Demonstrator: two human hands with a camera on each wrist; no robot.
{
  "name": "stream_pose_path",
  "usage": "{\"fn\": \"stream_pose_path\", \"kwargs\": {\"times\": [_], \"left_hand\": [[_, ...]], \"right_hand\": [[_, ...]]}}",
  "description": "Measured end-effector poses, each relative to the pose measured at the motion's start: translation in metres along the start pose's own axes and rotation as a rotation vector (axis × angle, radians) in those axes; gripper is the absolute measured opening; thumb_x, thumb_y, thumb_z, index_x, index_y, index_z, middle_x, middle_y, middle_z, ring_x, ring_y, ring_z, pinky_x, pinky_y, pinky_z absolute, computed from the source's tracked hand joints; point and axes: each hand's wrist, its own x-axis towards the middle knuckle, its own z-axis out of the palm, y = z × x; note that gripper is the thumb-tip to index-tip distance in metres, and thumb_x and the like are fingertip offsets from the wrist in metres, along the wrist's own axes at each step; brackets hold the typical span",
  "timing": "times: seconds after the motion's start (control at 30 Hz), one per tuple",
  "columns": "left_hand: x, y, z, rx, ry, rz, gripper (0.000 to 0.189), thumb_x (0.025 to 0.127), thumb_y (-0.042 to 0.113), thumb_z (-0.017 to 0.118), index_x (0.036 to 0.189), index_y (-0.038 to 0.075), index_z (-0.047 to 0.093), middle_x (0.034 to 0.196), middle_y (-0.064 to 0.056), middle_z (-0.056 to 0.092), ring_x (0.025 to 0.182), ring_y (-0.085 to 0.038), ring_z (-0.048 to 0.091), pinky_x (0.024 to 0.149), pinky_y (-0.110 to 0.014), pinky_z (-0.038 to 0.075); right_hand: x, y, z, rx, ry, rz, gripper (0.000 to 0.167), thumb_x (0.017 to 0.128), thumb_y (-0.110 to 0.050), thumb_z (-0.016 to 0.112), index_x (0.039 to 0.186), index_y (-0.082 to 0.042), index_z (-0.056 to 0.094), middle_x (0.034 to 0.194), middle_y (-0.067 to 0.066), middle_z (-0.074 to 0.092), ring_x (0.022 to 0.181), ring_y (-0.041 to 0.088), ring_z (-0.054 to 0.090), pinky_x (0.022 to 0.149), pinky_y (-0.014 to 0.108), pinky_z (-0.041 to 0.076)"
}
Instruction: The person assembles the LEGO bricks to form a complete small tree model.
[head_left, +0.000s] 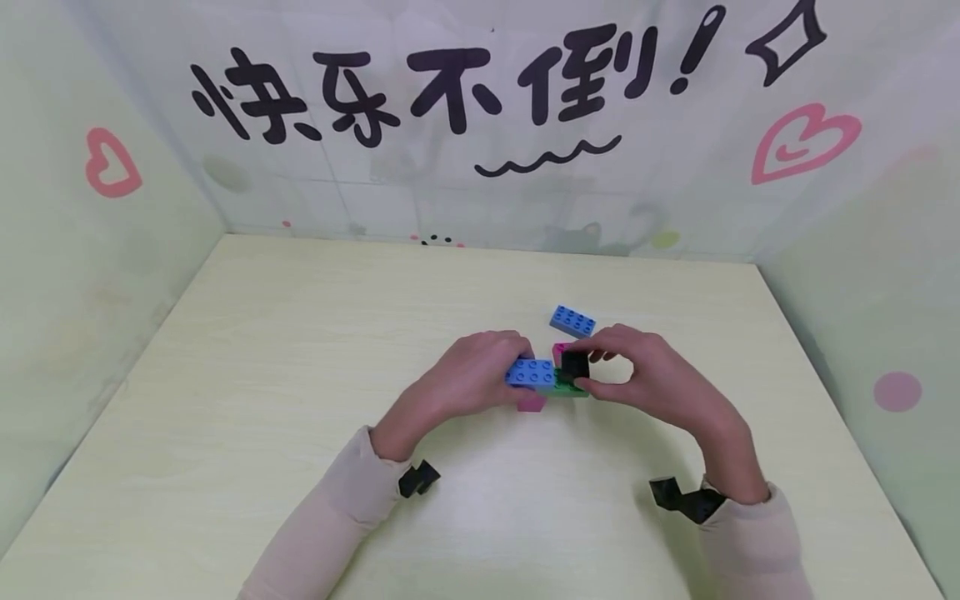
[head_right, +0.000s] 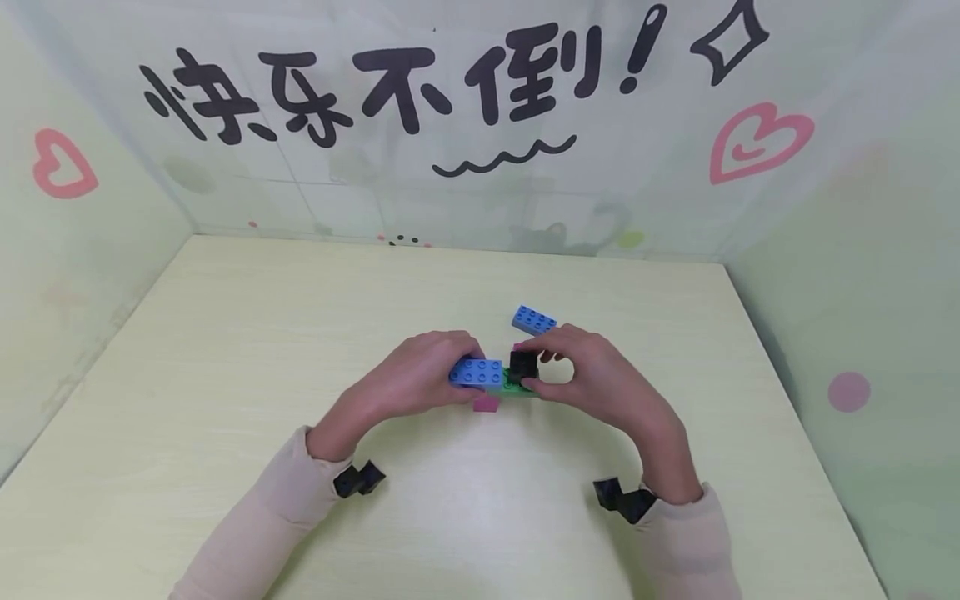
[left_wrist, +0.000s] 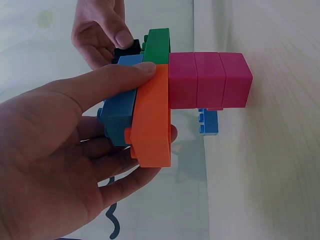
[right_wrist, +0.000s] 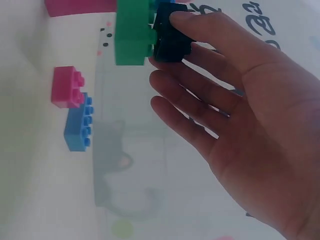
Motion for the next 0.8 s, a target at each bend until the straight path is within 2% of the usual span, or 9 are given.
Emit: {"fn": "stream_pose_path", "kwargs": {"times": [0.23, 0.5, 0.8], "left_hand": [[0.0001, -0.0018, 0.0009, -0.017, -0.001, 0.011, 0.047, 0.074, 0.044, 0.085, 0.101, 0.012, 0.066, 0.086, 0.009, 0.059, 0.075, -0.01, 0.055, 0.067, -0.023, 0.047], [-0.0002, -0.0038, -0.0001, -0.043, 0.0, 0.006, 0.047, 0.073, 0.041, 0.086, 0.103, 0.011, 0.067, 0.089, 0.008, 0.061, 0.078, -0.01, 0.056, 0.069, -0.023, 0.047], [0.0007, -0.0052, 0.0004, -0.067, -0.007, -0.006, 0.045, 0.074, 0.038, 0.087, 0.103, 0.01, 0.067, 0.089, 0.007, 0.062, 0.078, -0.011, 0.057, 0.069, -0.025, 0.048]], "right_hand": [[0.0032, -0.0003, 0.007, 0.05, -0.032, 0.021, 0.047, 0.08, -0.015, 0.083, 0.124, -0.024, 0.068, 0.104, -0.015, 0.066, 0.096, 0.012, 0.059, 0.081, 0.031, 0.048], [0.0042, 0.0, 0.0078, 0.103, -0.047, 0.0, 0.046, 0.08, -0.019, 0.083, 0.123, -0.025, 0.067, 0.11, -0.015, 0.066, 0.096, 0.016, 0.06, 0.08, 0.032, 0.049], [0.0053, -0.0013, 0.0088, 0.098, -0.034, 0.014, 0.047, 0.078, -0.014, 0.084, 0.121, -0.025, 0.069, 0.113, -0.016, 0.066, 0.1, 0.007, 0.061, 0.083, 0.033, 0.049]]}}
